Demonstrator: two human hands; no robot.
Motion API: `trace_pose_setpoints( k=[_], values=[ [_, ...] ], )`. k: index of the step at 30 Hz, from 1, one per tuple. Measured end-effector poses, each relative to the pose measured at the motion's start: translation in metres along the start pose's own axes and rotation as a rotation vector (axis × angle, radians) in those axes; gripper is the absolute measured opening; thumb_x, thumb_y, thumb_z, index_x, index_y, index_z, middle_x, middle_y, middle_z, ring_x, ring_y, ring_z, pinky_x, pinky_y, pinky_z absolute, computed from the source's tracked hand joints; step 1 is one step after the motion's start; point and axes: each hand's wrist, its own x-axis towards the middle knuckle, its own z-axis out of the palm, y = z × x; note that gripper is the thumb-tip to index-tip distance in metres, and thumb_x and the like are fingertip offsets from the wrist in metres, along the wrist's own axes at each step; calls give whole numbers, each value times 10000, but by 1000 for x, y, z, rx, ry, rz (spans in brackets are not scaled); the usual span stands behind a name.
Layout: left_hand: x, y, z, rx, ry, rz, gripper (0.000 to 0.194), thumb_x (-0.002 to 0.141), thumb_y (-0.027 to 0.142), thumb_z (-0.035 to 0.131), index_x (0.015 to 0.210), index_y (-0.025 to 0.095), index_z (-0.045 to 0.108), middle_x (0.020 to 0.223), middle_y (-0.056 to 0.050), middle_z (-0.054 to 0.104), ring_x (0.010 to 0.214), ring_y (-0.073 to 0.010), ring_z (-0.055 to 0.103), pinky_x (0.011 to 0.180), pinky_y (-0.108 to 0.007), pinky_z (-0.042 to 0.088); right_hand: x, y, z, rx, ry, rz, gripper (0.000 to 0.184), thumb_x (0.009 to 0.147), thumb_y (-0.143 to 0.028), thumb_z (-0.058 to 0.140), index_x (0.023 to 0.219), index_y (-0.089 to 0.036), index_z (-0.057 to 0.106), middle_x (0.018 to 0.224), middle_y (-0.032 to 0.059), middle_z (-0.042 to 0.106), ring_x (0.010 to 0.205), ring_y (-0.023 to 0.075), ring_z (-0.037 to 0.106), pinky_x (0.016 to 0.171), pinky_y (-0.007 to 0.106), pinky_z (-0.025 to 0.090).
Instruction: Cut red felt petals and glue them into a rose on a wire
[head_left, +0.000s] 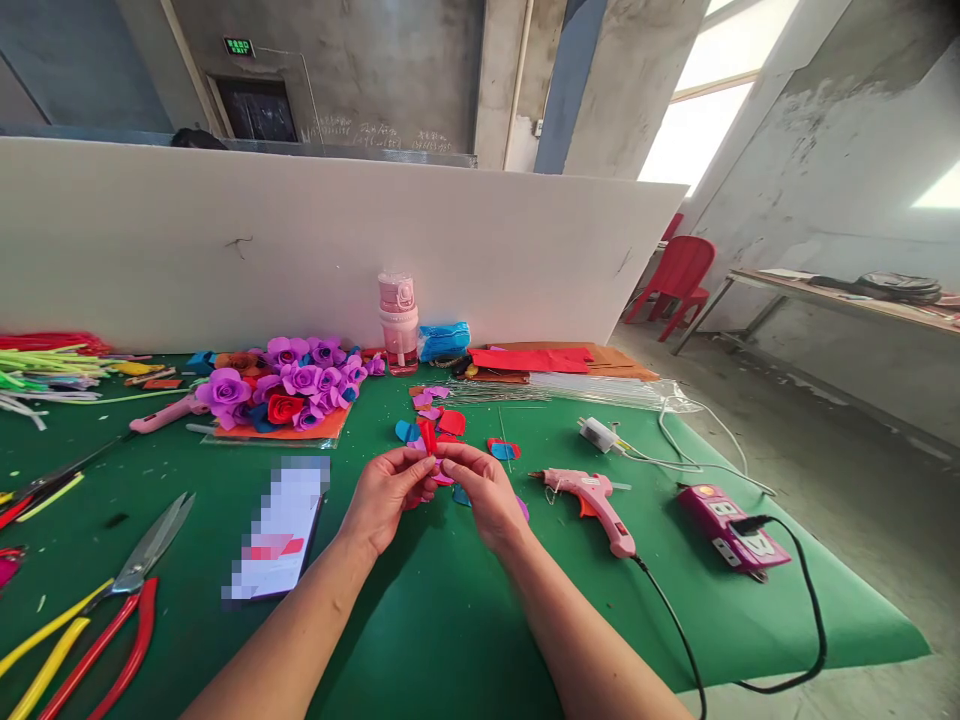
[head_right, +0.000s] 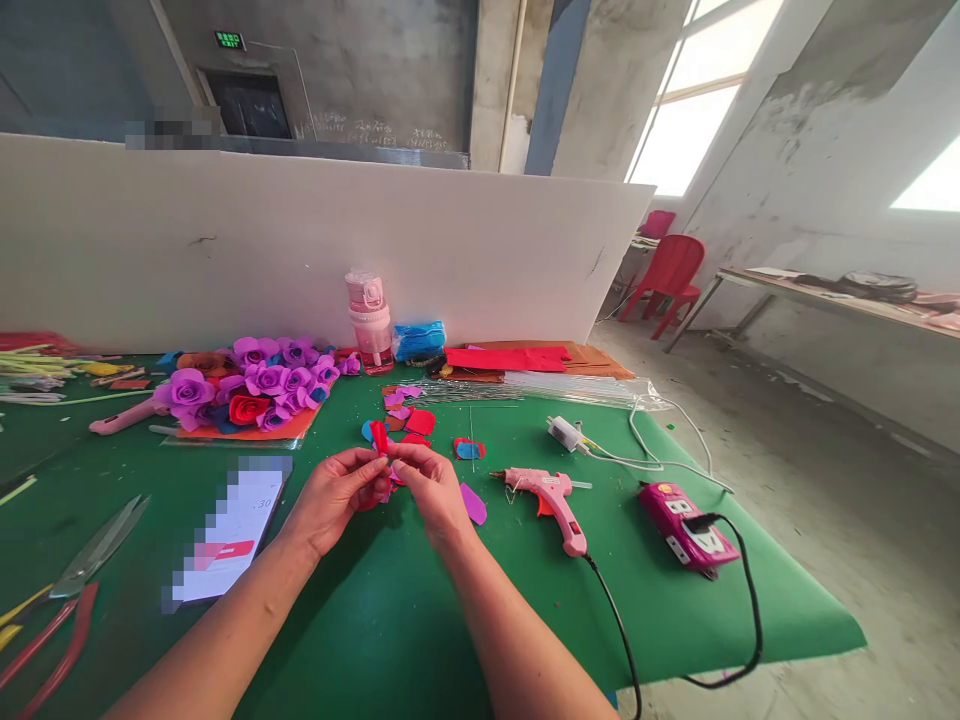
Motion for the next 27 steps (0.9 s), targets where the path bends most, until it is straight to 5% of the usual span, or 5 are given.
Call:
trace_pose_setpoints(
  k=[27],
  values=[
    [1, -2, 0, 11, 5, 12, 268, 596, 354, 778, 716, 154, 646, 577, 19, 626, 488, -62, 554, 463, -156, 398, -2, 4, 0, -274, 4, -212, 199, 721, -252, 614, 885, -256, 724, 930, 39, 608, 896, 209, 570, 811, 331, 436]
  ],
)
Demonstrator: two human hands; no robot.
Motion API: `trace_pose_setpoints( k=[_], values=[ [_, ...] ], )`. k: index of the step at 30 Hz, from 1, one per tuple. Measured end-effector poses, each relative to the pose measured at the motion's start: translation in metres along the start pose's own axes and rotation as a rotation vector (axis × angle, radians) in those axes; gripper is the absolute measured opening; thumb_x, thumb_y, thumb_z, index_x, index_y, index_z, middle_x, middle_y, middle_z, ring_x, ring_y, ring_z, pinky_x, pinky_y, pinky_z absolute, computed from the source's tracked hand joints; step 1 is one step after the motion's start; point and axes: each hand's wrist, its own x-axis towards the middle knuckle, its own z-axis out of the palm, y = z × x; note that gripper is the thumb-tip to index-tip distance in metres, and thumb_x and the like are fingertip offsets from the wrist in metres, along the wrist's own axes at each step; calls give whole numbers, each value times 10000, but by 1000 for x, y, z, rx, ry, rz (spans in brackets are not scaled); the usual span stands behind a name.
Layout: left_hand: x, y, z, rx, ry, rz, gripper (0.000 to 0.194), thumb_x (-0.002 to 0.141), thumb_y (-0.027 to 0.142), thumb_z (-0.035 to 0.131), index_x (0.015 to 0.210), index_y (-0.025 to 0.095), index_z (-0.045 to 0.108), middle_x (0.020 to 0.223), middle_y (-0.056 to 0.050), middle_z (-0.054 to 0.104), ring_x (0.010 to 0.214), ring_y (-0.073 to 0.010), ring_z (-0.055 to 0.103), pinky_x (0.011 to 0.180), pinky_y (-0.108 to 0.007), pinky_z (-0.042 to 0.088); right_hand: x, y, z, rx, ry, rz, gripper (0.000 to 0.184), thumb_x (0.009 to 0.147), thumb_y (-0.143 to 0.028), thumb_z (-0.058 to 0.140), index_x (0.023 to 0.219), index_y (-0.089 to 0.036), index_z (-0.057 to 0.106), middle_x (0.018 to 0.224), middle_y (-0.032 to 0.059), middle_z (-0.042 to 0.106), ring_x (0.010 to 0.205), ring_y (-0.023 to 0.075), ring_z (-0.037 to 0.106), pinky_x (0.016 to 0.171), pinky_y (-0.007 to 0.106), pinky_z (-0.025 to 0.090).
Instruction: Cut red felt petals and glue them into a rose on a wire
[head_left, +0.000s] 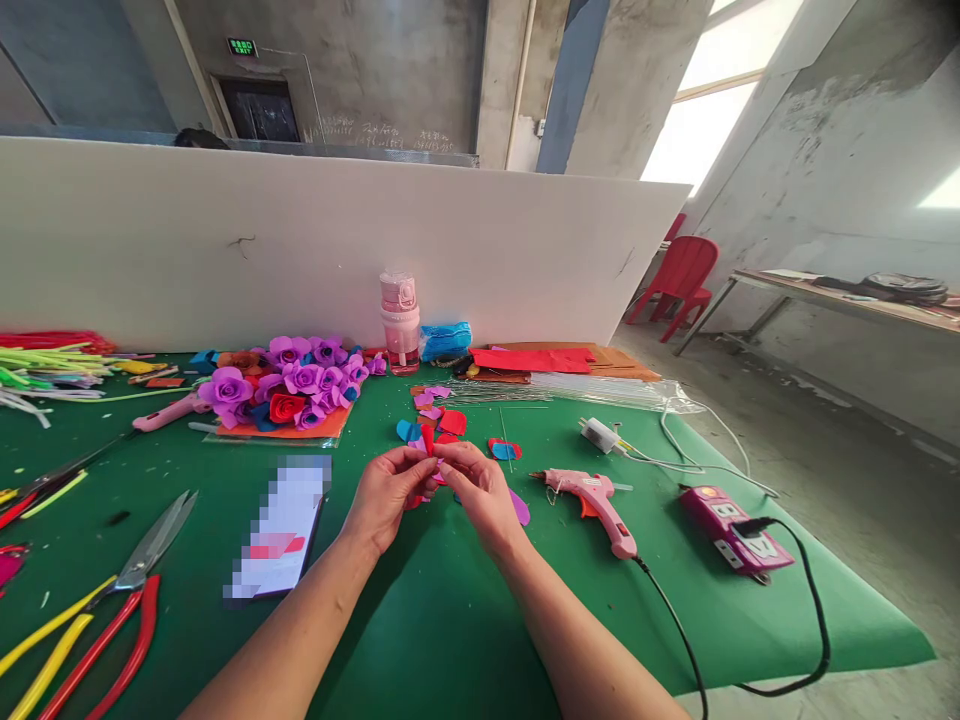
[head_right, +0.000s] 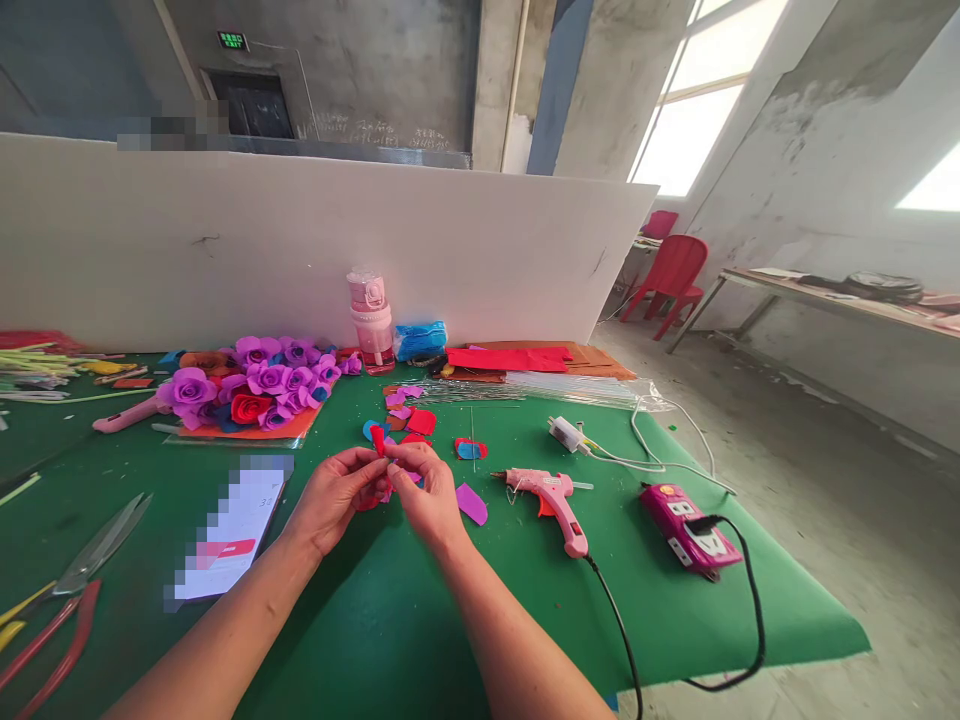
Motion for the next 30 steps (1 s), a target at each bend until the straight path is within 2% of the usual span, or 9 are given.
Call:
trace_pose_setpoints(
  k=[8, 11, 13, 16, 19, 21, 25, 30],
  values=[
    [-2, 2, 2, -6, 0, 7, 258, 593, 341, 783, 690, 148, 640, 564, 21, 611, 482, -59, 534, 467, -155, 401, -3, -9, 3, -89, 20, -52, 207, 726, -233, 600, 885, -243, 733, 885, 46, 598, 885, 214, 556, 813, 337, 418],
    [-4, 3, 3, 37, 11, 64, 238, 617, 352, 764, 692, 160, 645, 556, 20, 609, 489, -74, 535, 480, -172, 420, -2, -8, 1, -68, 5, -46, 221, 739, -250, 604, 925, -248, 724, 928, 46, 614, 914, 218, 556, 835, 336, 416],
    [-7, 6, 4, 139, 66, 167, 215, 634, 355, 748, 694, 174, 648, 548, 17, 611, 498, -98, 550, 493, -193, 442, -2, -8, -2, -30, -3, -41, 290, 761, -264, 596, 1038, -262, 683, 982, 44, 622, 919, 213, 557, 833, 333, 425],
    [-12, 11, 6, 351, 153, 400, 140, 672, 321, 715, 711, 197, 662, 628, 0, 650, 568, -136, 594, 562, -224, 480, -1, -11, -7, -17, 0, -78, 356, 795, -278, 579, 1149, -267, 610, 1028, 46, 621, 918, 204, 555, 831, 325, 437],
    [-16, 10, 5, 489, 161, 631, 52, 708, 263, 679, 722, 213, 679, 760, -14, 674, 701, -155, 621, 672, -228, 489, -1, -16, -9, -96, -3, -183, 286, 799, -282, 589, 1079, -241, 630, 1023, 57, 616, 928, 205, 553, 856, 332, 433],
    [-16, 7, 4, 528, 133, 703, 41, 737, 252, 653, 740, 219, 676, 777, -10, 666, 683, -140, 611, 653, -217, 485, -2, -19, -8, -165, -25, -261, 255, 793, -282, 603, 1040, -231, 637, 1007, 61, 610, 923, 206, 554, 852, 340, 437],
    [-13, 0, 3, 522, 102, 668, 73, 763, 287, 634, 752, 215, 644, 735, 7, 637, 543, -99, 556, 532, -196, 464, -2, -19, -6, -251, -43, -346, 194, 780, -265, 628, 968, -222, 647, 945, 54, 602, 925, 203, 555, 846, 343, 437],
    [-13, 2, 7, 476, 97, 540, 140, 737, 338, 654, 702, 204, 632, 589, 29, 595, 468, -90, 500, 458, -186, 428, -2, -17, -4, -278, -8, -328, 111, 767, -276, 642, 849, -201, 642, 884, 52, 601, 867, 199, 558, 808, 338, 438]
  ],
)
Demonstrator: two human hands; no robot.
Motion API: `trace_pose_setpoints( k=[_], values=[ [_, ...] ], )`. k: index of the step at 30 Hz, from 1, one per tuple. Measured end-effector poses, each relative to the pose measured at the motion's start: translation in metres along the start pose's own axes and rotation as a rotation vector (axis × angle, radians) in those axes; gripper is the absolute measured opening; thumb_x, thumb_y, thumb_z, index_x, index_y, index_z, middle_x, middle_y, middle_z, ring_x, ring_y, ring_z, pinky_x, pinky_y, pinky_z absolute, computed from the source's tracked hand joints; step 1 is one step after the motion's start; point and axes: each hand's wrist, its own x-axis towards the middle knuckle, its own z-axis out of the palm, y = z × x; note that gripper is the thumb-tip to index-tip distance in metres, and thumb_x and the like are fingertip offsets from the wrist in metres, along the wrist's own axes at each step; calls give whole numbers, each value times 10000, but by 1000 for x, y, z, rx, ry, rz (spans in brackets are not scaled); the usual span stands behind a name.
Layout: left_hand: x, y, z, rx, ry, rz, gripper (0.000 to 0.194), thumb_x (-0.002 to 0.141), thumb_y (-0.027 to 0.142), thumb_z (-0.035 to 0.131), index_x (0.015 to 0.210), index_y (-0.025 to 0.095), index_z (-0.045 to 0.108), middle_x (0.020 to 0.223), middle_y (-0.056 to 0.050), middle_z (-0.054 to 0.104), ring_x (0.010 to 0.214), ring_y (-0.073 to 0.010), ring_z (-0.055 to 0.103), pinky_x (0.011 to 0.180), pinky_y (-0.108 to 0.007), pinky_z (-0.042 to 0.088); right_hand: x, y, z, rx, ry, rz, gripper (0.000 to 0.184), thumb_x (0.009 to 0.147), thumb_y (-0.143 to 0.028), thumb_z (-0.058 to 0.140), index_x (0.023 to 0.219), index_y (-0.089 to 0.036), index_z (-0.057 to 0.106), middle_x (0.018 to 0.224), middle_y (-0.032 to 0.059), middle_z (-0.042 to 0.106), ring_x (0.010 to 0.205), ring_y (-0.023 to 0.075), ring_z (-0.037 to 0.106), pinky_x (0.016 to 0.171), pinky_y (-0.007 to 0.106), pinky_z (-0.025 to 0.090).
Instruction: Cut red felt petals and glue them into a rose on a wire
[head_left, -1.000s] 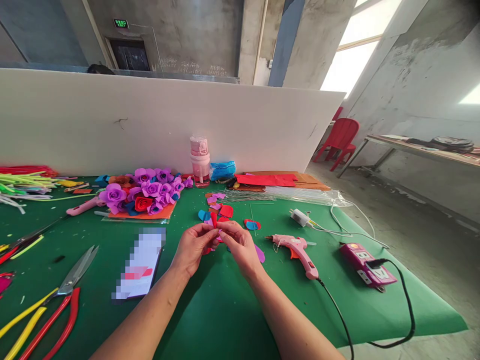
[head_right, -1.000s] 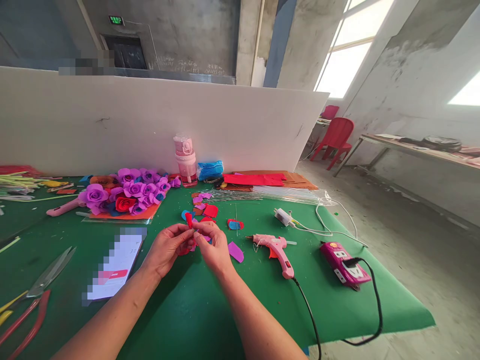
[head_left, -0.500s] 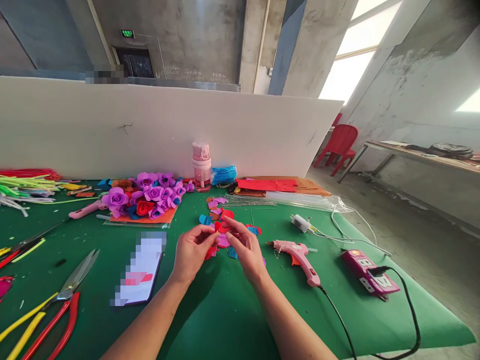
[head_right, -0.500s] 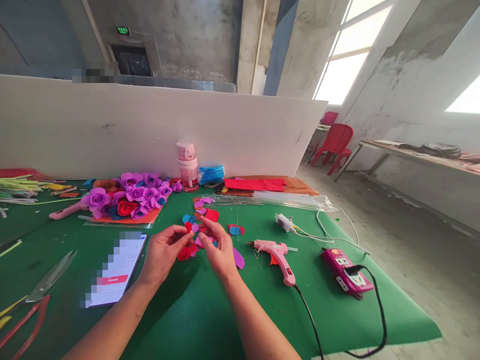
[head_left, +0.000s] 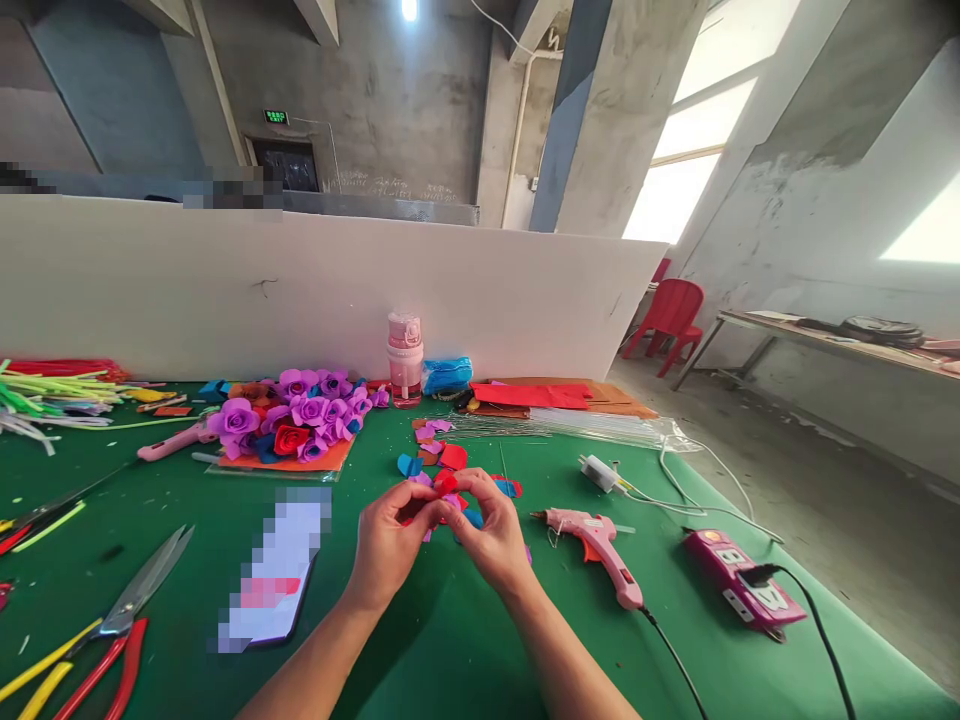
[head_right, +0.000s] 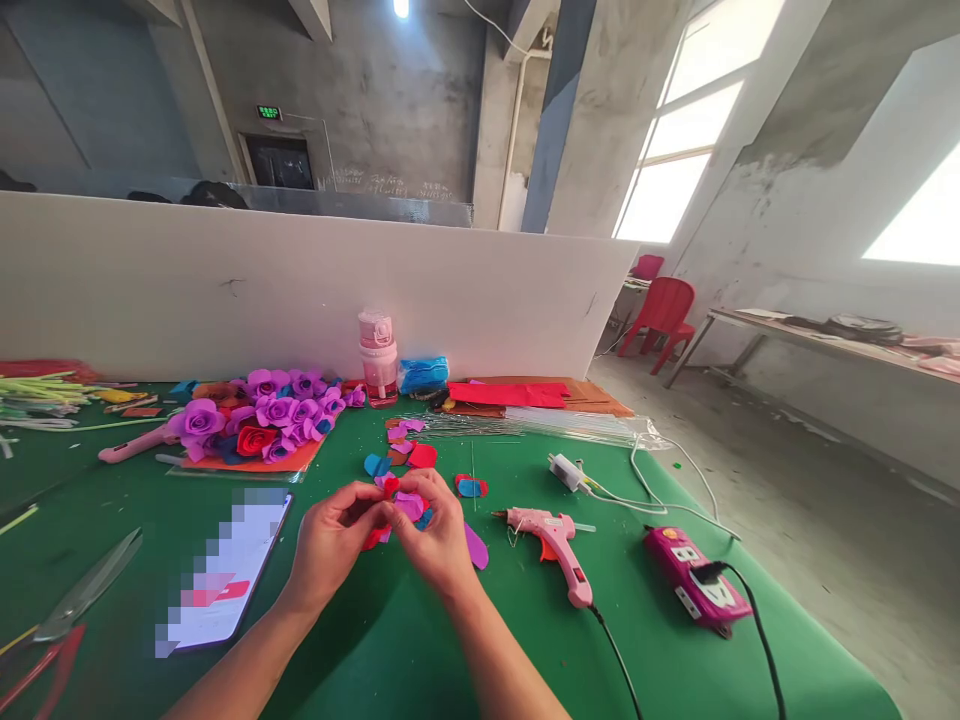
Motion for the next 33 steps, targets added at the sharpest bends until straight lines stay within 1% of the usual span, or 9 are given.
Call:
trace_pose_setpoints(
  k=[7, 15, 17, 19, 21, 24, 27, 31, 33],
  values=[
    [-1, 2, 1, -43, -8, -73, 179, 720, 362, 662, 673, 193, 628, 521, 31, 566, 451, -92, 487, 428, -181, 401, 0, 4, 1, 0, 26, 27, 128, 759, -316, 654, 795, -193, 649, 825, 44, 613, 815, 190, 563, 764, 315, 440],
    [0, -1, 3, -87, -65, -172, 204, 704, 379, 681, 711, 177, 650, 519, 19, 577, 469, -100, 516, 446, -185, 413, 1, 10, 1, 5, 126, 78, 139, 734, -324, 673, 709, -188, 661, 753, 32, 626, 750, 176, 573, 725, 299, 448],
    [1, -1, 2, -155, -67, -226, 217, 697, 379, 688, 702, 167, 642, 510, 20, 573, 462, -95, 514, 444, -183, 411, 1, 9, 0, 49, 112, 125, 170, 728, -341, 678, 813, -194, 688, 809, 39, 650, 786, 184, 587, 750, 305, 454],
    [2, 0, 1, -260, -68, -290, 225, 690, 378, 696, 718, 162, 637, 511, 19, 579, 463, -94, 518, 438, -181, 408, 3, 9, -1, 155, 98, 201, 286, 752, -378, 648, 978, -205, 674, 890, 49, 670, 839, 192, 600, 782, 314, 461],
    [3, 1, 0, -352, -62, -341, 232, 678, 371, 710, 727, 156, 635, 507, 19, 581, 457, -91, 517, 426, -176, 398, 4, 10, -2, 261, 127, 273, 336, 767, -404, 624, 1036, -204, 649, 914, 51, 677, 847, 189, 607, 773, 310, 468],
    [6, 0, -2, -449, -49, -390, 239, 652, 353, 735, 724, 149, 632, 509, 22, 581, 441, -79, 510, 406, -166, 380, 6, 14, -3, 316, 208, 318, 254, 716, -395, 676, 850, -179, 664, 780, 28, 665, 721, 158, 594, 670, 267, 460],
    [7, -1, -3, -501, -49, -415, 244, 636, 344, 747, 721, 148, 630, 512, 26, 584, 434, -70, 507, 397, -158, 377, 7, 19, -3, 293, 211, 340, 230, 688, -387, 698, 703, -163, 650, 640, 4, 626, 590, 124, 539, 580, 243, 416],
    [8, -1, -3, -504, -24, -420, 250, 626, 339, 756, 722, 149, 624, 488, 37, 574, 397, -53, 479, 379, -150, 370, 6, 22, -3, 235, 192, 339, 283, 758, -425, 616, 660, -163, 658, 625, 17, 642, 606, 138, 556, 616, 259, 426],
    [8, -1, -3, -503, -15, -411, 254, 620, 336, 759, 719, 147, 620, 485, 39, 573, 384, -52, 473, 370, -151, 365, 5, 23, -3, 187, 191, 291, 270, 774, -421, 595, 727, -168, 677, 725, 40, 682, 688, 162, 594, 676, 277, 448]
  ],
)
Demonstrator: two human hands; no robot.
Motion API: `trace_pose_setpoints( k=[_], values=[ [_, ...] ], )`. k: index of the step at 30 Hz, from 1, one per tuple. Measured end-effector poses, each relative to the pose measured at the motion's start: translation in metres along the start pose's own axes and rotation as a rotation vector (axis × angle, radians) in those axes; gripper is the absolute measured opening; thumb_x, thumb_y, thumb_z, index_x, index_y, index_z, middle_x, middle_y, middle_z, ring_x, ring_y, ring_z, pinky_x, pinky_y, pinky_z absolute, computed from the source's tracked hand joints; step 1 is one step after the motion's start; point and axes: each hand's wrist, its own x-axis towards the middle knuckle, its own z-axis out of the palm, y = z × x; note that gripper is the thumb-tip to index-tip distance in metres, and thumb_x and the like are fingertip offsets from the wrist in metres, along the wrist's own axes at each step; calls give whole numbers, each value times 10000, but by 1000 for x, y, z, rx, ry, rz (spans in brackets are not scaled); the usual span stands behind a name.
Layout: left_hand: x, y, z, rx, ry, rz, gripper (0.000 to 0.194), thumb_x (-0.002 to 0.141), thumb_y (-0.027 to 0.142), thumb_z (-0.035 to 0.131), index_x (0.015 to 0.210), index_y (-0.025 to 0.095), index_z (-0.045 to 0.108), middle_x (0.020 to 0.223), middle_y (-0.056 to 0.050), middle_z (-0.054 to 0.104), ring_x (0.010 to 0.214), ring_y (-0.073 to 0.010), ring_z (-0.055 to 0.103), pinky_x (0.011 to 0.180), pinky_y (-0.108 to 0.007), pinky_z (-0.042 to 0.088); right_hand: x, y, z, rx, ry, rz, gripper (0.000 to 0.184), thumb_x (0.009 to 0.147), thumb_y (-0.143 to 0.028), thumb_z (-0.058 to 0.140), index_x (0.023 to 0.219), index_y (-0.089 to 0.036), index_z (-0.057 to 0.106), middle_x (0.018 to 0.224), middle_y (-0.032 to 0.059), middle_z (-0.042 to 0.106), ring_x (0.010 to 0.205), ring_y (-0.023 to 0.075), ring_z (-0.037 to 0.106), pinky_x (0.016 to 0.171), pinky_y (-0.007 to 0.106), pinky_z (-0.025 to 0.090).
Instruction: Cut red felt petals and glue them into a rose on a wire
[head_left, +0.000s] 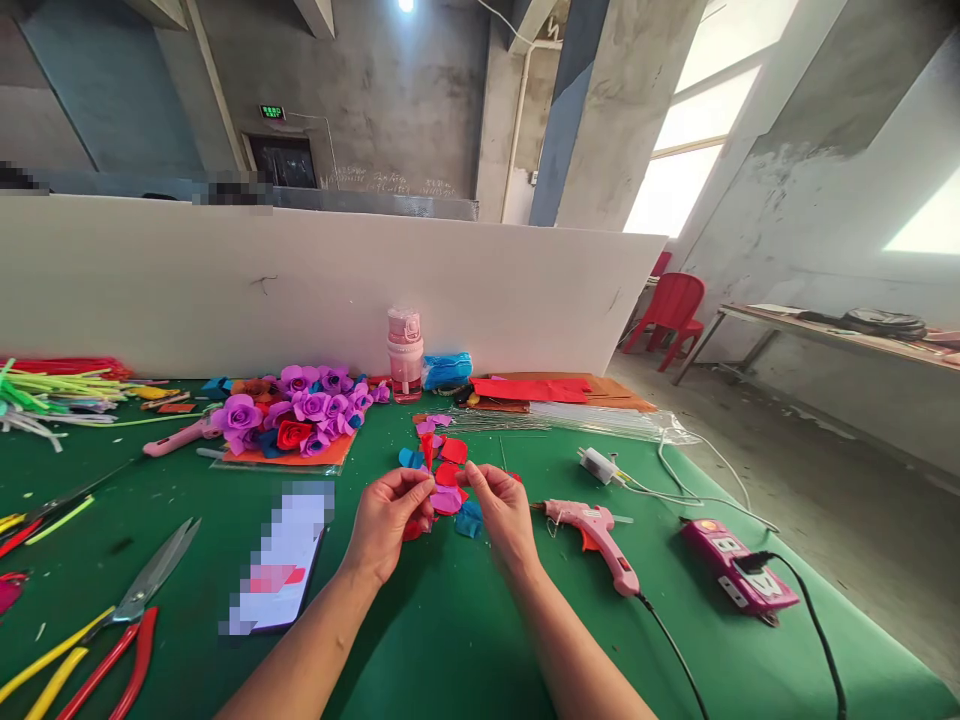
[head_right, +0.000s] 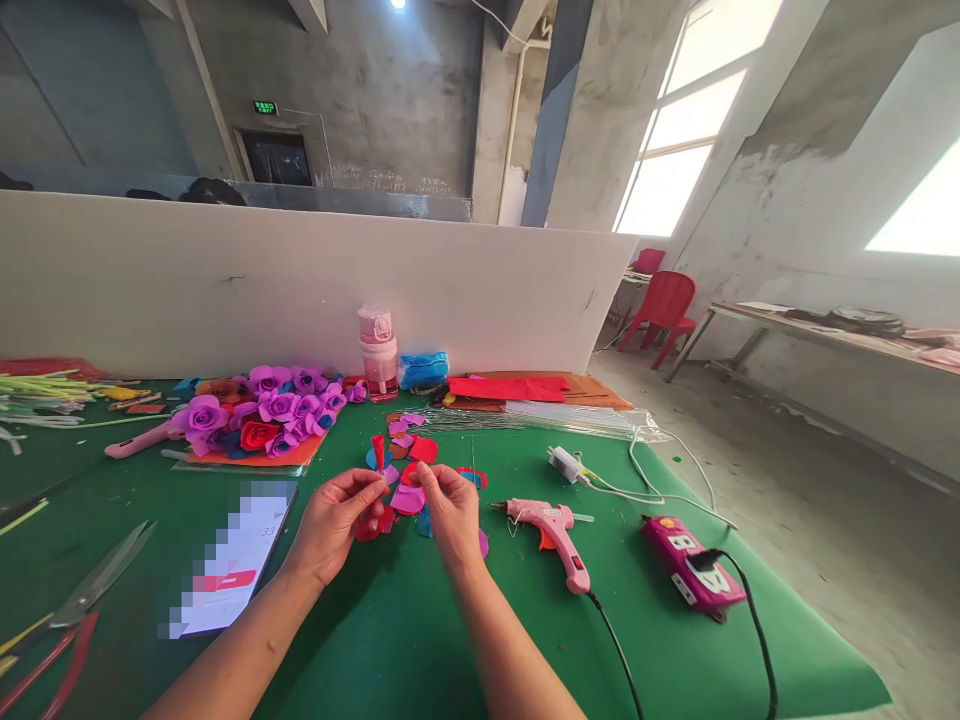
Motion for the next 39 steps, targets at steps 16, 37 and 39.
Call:
trace_pose_setpoints(
  k=[16, 37, 39],
  values=[
    [15, 8, -18, 7, 111, 226, 214, 590, 291, 747, 685, 140, 630, 550, 36, 575, 438, -48, 439, 427, -182, 318, 4, -16, -18, -151, 167, -79, 288, 744, -449, 598, 722, -163, 630, 608, -4, 582, 543, 110, 487, 520, 229, 386],
    [18, 15, -25, -128, 195, 272, 244, 602, 330, 737, 713, 162, 599, 583, 53, 583, 533, -60, 496, 572, -187, 386, 23, -32, -13, -531, 228, -229, 256, 789, -402, 503, 680, -198, 611, 682, 18, 598, 668, 158, 522, 625, 272, 405],
    [19, 15, -26, -137, 188, 270, 251, 598, 339, 738, 704, 159, 597, 572, 52, 572, 536, -69, 502, 582, -197, 396, 24, -30, -22, -601, 153, -218, 182, 731, -358, 563, 765, -205, 656, 793, 37, 635, 747, 180, 545, 676, 296, 424]
  ],
)
